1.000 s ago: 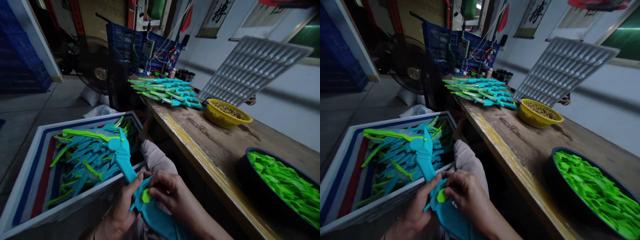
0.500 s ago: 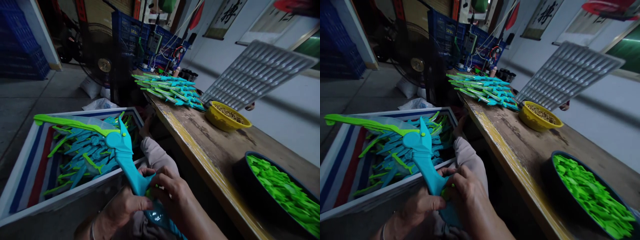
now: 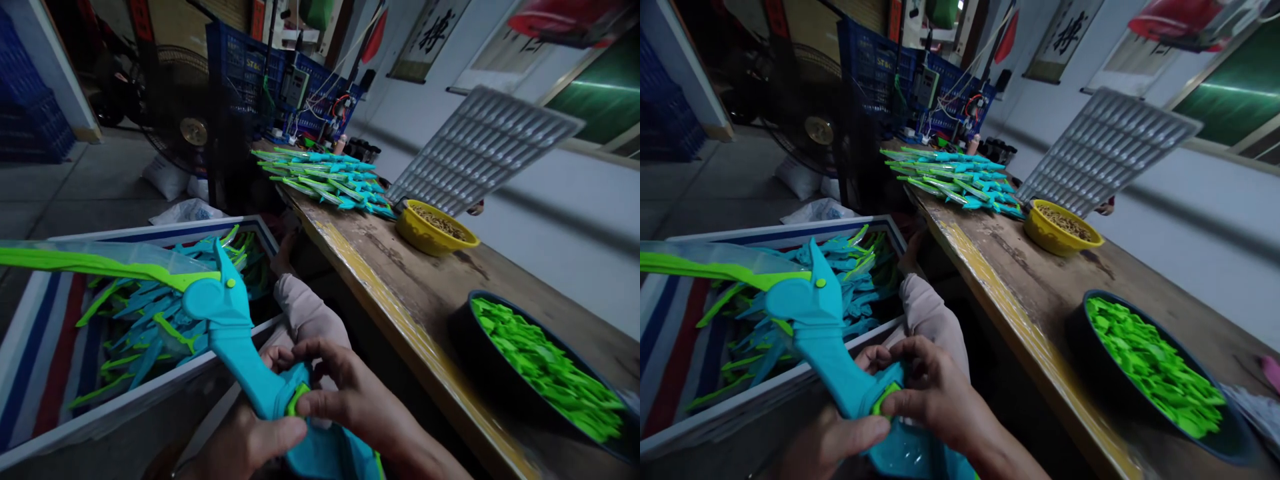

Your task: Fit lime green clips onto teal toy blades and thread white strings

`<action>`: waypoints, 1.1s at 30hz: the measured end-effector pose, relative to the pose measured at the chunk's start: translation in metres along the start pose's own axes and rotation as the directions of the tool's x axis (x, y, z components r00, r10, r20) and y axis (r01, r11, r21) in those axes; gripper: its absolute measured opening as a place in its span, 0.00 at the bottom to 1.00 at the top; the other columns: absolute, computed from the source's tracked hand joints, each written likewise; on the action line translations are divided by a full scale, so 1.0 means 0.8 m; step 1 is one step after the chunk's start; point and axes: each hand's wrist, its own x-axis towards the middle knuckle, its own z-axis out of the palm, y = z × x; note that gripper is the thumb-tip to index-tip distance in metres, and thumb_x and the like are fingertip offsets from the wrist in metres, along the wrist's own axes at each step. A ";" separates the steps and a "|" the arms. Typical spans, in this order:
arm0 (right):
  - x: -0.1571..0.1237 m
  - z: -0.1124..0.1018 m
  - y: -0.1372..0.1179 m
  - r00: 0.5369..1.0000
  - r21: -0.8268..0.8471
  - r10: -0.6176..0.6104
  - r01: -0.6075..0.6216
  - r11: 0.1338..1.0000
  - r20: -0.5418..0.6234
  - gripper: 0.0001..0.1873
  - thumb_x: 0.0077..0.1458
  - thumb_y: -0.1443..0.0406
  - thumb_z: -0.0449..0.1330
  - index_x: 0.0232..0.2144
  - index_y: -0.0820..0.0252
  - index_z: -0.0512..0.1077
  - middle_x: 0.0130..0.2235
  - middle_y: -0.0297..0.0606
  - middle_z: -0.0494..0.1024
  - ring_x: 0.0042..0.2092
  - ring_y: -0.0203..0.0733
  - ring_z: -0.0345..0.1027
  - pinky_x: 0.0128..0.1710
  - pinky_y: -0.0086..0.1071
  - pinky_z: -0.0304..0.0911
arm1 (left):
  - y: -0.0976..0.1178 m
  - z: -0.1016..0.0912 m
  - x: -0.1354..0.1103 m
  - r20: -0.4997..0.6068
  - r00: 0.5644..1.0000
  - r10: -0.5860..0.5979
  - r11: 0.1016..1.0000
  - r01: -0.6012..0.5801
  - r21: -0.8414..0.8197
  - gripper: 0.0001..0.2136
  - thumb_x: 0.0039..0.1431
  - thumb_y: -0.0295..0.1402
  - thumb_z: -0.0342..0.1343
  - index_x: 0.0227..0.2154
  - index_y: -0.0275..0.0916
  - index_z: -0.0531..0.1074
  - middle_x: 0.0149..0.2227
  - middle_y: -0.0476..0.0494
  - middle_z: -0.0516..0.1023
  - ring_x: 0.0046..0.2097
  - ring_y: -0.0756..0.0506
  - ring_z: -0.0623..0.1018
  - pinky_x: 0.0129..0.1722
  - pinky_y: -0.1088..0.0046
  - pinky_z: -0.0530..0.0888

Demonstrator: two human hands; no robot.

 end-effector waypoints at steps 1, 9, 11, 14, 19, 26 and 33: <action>0.000 0.001 0.003 1.000 0.076 0.015 -0.016 0.997 0.010 0.30 0.37 0.59 0.76 0.44 0.58 0.74 0.45 0.38 0.78 0.44 0.45 0.69 0.38 0.31 0.65 | 0.000 0.001 -0.002 0.002 1.000 0.006 1.000 -0.006 -0.003 0.32 0.49 0.38 0.69 0.58 0.43 0.67 0.47 0.40 0.77 0.49 0.37 0.76 0.48 0.61 0.73; -0.005 0.010 0.027 0.980 0.351 0.134 -0.178 0.919 0.145 0.35 0.32 0.66 0.78 0.43 0.60 0.68 0.34 0.29 0.74 0.23 0.27 0.59 0.19 0.22 0.52 | -0.001 0.010 -0.018 -0.021 0.997 -0.080 0.997 0.079 -0.013 0.23 0.48 0.38 0.70 0.47 0.46 0.71 0.42 0.44 0.79 0.41 0.40 0.77 0.45 0.62 0.73; -0.008 0.012 0.031 0.979 0.429 0.111 -0.175 0.886 0.170 0.34 0.31 0.68 0.78 0.41 0.59 0.68 0.37 0.30 0.75 0.26 0.27 0.63 0.21 0.20 0.56 | -0.004 0.012 -0.024 0.005 0.994 -0.105 0.992 0.105 -0.075 0.23 0.49 0.37 0.70 0.48 0.47 0.69 0.43 0.43 0.78 0.39 0.42 0.77 0.41 0.64 0.73; -0.013 0.014 0.037 0.970 0.498 0.115 -0.208 0.842 0.212 0.34 0.30 0.70 0.78 0.40 0.59 0.68 0.36 0.29 0.76 0.28 0.29 0.66 0.23 0.20 0.59 | -0.011 0.008 -0.028 0.025 0.995 -0.095 0.994 0.096 -0.060 0.24 0.49 0.36 0.70 0.48 0.47 0.68 0.44 0.44 0.78 0.39 0.43 0.78 0.39 0.66 0.71; -0.022 0.020 0.047 0.980 0.515 0.159 -0.200 0.834 0.123 0.33 0.37 0.62 0.80 0.43 0.61 0.70 0.36 0.32 0.76 0.28 0.28 0.63 0.24 0.21 0.59 | -0.020 -0.003 -0.030 0.048 0.993 -0.108 0.994 0.108 -0.006 0.25 0.50 0.37 0.70 0.48 0.48 0.64 0.42 0.46 0.78 0.43 0.40 0.79 0.44 0.63 0.71; -0.031 0.033 0.054 0.992 0.515 0.116 -0.123 0.848 0.045 0.30 0.41 0.58 0.79 0.44 0.61 0.73 0.37 0.33 0.76 0.35 0.33 0.65 0.33 0.24 0.61 | -0.013 0.009 -0.035 0.026 0.991 -0.133 0.989 0.134 -0.059 0.24 0.52 0.35 0.69 0.48 0.46 0.63 0.45 0.45 0.78 0.47 0.39 0.79 0.46 0.63 0.72; -0.034 0.032 0.060 0.995 0.507 0.093 -0.099 0.856 0.038 0.34 0.43 0.54 0.78 0.47 0.60 0.70 0.39 0.33 0.74 0.36 0.33 0.64 0.35 0.26 0.60 | -0.017 0.007 -0.036 -0.063 0.988 -0.138 0.990 0.137 -0.012 0.25 0.52 0.37 0.70 0.49 0.46 0.64 0.40 0.49 0.77 0.40 0.45 0.78 0.41 0.69 0.72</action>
